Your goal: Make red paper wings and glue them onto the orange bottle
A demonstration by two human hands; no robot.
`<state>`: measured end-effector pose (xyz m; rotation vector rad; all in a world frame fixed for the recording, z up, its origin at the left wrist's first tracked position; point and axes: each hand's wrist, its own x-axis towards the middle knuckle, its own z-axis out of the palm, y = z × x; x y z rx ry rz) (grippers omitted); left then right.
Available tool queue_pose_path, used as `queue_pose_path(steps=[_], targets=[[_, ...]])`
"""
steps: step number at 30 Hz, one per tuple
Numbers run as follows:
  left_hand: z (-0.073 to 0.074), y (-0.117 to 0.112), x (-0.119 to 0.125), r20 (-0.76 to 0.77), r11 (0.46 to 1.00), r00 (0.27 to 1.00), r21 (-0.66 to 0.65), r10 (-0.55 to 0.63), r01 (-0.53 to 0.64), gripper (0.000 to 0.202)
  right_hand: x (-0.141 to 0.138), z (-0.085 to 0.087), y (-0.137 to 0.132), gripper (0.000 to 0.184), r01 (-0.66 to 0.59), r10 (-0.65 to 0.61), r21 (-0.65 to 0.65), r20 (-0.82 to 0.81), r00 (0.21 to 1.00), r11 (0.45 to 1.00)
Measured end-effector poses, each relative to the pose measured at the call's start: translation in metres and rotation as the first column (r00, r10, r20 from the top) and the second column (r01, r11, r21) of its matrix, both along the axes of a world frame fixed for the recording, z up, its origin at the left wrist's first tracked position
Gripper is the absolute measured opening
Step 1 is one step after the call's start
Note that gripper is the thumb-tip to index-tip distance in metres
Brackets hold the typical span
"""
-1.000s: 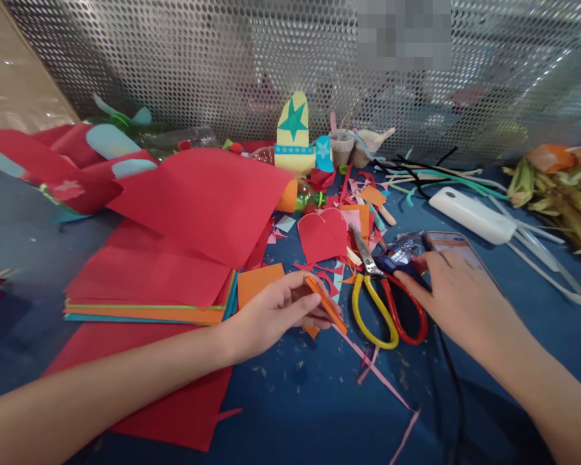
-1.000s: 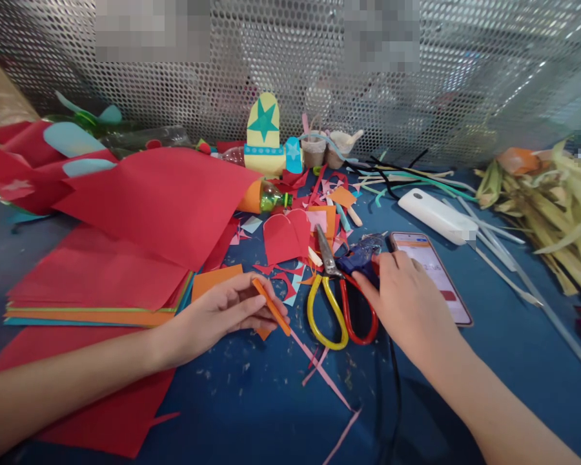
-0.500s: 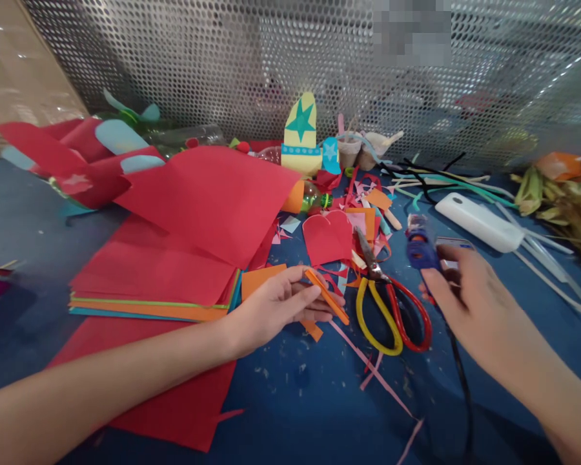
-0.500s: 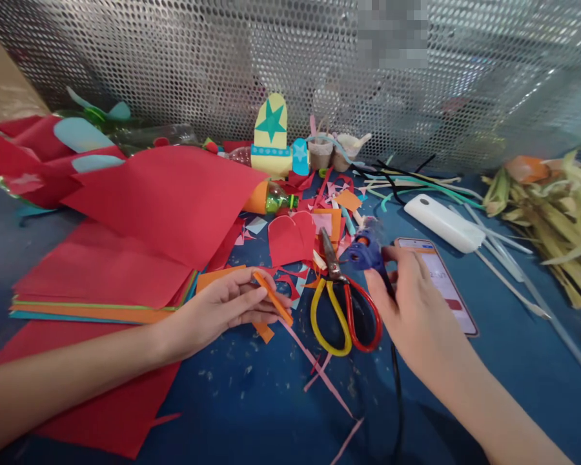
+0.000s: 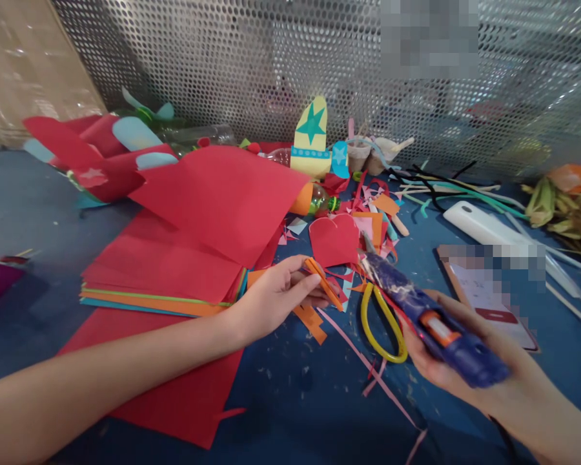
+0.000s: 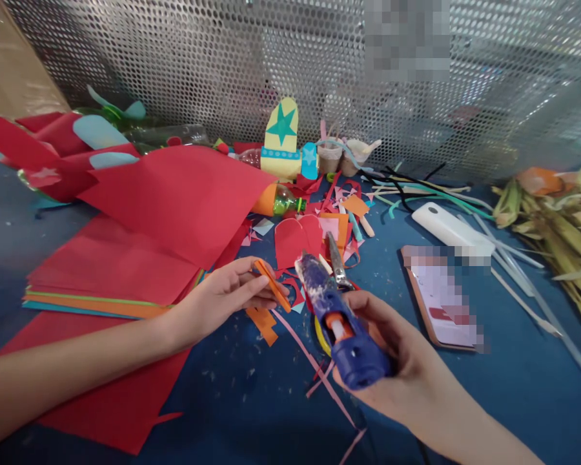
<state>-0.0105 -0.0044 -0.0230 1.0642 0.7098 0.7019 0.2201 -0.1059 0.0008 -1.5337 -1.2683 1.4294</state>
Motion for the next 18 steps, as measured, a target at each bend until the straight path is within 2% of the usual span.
queue_pose_path(steps=[3, 6, 8, 10, 11, 15, 18], targets=[[-0.001, 0.001, -0.001, -0.039, 0.999, 0.999, 0.049, -0.006, 0.008, 0.012, -0.001, -0.001, -0.003, 0.037, -0.061, 0.064, 0.066, -0.045, 0.997, 0.996], [-0.003, 0.001, -0.002, -0.092, 0.995, 0.995, 0.094, -0.028, 0.037, 0.013, 0.001, -0.004, -0.007, 0.029, -0.159, 0.156, 0.176, 0.031, 0.987, 0.971], [-0.005, 0.0, -0.003, -0.125, 0.99, 0.99, 0.119, -0.059, 0.074, 0.015, 0.0, -0.004, -0.009, 0.032, -0.15, 0.124, 0.234, 0.121, 0.985, 0.961], [-0.006, -0.001, -0.003, -0.163, 0.987, 0.984, 0.128, -0.072, 0.094, 0.014, -0.006, 0.0, -0.01, 0.033, -0.135, 0.092, 0.24, 0.183, 0.979, 0.961], [-0.006, -0.002, -0.002, -0.186, 0.987, 0.98, 0.128, -0.071, 0.096, 0.013, -0.01, 0.003, -0.01, 0.032, -0.144, 0.104, 0.221, 0.181, 0.978, 0.965], [-0.004, -0.005, 0.0, -0.223, 0.984, 0.972, 0.139, -0.075, 0.108, 0.009, -0.027, 0.014, -0.009, 0.033, 0.0, -0.031, 0.216, 0.14, 0.99, 0.976], [-0.002, -0.006, 0.0, -0.23, 0.981, 0.971, 0.159, -0.073, 0.111, 0.013, -0.031, 0.016, -0.007, 0.034, -0.008, -0.03, 0.227, 0.166, 0.986, 0.974]])
